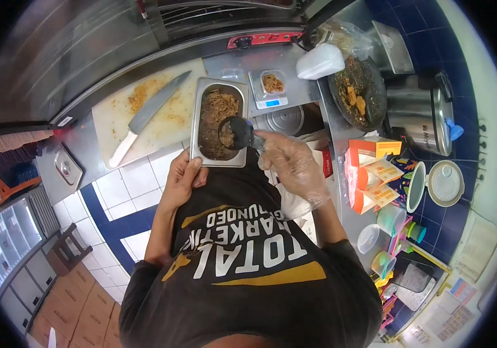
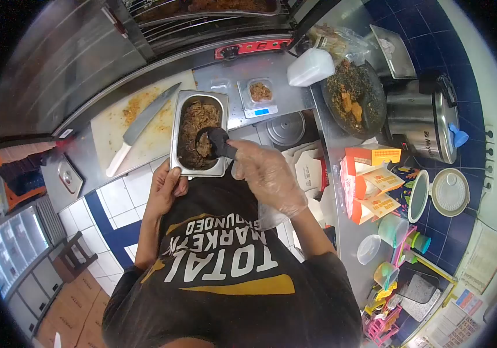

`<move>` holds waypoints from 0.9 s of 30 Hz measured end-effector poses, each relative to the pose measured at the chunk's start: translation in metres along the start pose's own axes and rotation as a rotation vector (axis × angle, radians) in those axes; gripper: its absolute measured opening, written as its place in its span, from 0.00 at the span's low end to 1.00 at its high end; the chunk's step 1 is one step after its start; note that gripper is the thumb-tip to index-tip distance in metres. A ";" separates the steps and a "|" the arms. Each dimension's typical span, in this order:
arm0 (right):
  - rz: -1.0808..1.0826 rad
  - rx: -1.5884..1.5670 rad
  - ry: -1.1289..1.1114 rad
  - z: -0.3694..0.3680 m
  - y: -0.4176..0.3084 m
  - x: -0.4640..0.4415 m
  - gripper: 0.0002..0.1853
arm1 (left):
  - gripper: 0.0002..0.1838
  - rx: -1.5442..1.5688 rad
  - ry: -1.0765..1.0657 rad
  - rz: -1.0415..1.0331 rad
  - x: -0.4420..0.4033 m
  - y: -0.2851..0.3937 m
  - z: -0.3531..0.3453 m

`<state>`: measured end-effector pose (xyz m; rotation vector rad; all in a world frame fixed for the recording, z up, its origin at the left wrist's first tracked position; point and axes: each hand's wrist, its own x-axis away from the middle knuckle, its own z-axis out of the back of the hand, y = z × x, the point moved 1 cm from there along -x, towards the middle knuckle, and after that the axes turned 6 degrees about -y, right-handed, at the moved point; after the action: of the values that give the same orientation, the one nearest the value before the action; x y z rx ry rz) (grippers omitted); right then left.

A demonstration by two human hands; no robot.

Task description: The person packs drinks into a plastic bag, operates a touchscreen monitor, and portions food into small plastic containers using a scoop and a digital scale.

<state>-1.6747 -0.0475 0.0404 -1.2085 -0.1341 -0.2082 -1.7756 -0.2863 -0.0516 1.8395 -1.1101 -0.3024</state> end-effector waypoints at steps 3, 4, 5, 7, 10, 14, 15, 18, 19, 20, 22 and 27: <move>0.038 -0.123 0.066 0.019 0.009 -0.007 0.18 | 0.12 0.002 -0.005 -0.008 -0.003 0.000 0.003; 0.021 0.007 0.186 0.031 0.022 -0.014 0.17 | 0.12 0.004 0.005 -0.010 -0.003 -0.001 0.005; 0.004 0.137 0.304 0.042 0.032 -0.023 0.16 | 0.12 0.008 0.001 -0.011 -0.004 -0.003 0.008; -0.083 0.418 0.451 0.053 0.041 -0.043 0.15 | 0.14 0.012 0.014 -0.008 -0.003 -0.006 0.013; -0.036 0.953 0.440 0.063 0.094 -0.065 0.18 | 0.15 0.002 0.003 -0.031 -0.004 -0.005 0.017; 0.048 0.991 0.445 0.057 0.126 -0.068 0.23 | 0.14 0.003 0.026 -0.050 -0.002 -0.002 0.019; 0.053 1.022 0.450 0.057 0.130 -0.068 0.23 | 0.14 0.010 0.032 -0.048 -0.003 -0.002 0.020; 0.022 1.057 0.454 0.061 0.136 -0.065 0.24 | 0.15 0.007 0.029 -0.040 -0.003 -0.002 0.022; -0.015 1.062 0.461 0.062 0.136 -0.064 0.24 | 0.15 0.006 0.036 -0.036 -0.004 0.000 0.022; -0.016 1.063 0.458 0.061 0.130 -0.063 0.24 | 0.16 0.003 0.043 -0.032 -0.004 0.000 0.022; 0.004 1.029 0.483 0.063 0.114 -0.061 0.25 | 0.16 -0.002 0.055 -0.031 -0.003 -0.001 0.023; 0.177 0.982 0.459 0.059 0.092 -0.065 0.24 | 0.16 0.013 0.043 -0.046 -0.002 -0.001 0.024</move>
<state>-1.7167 0.0443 -0.0370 -0.1745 0.2544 -0.2189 -1.7904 -0.2988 -0.0659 1.8761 -1.0434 -0.2813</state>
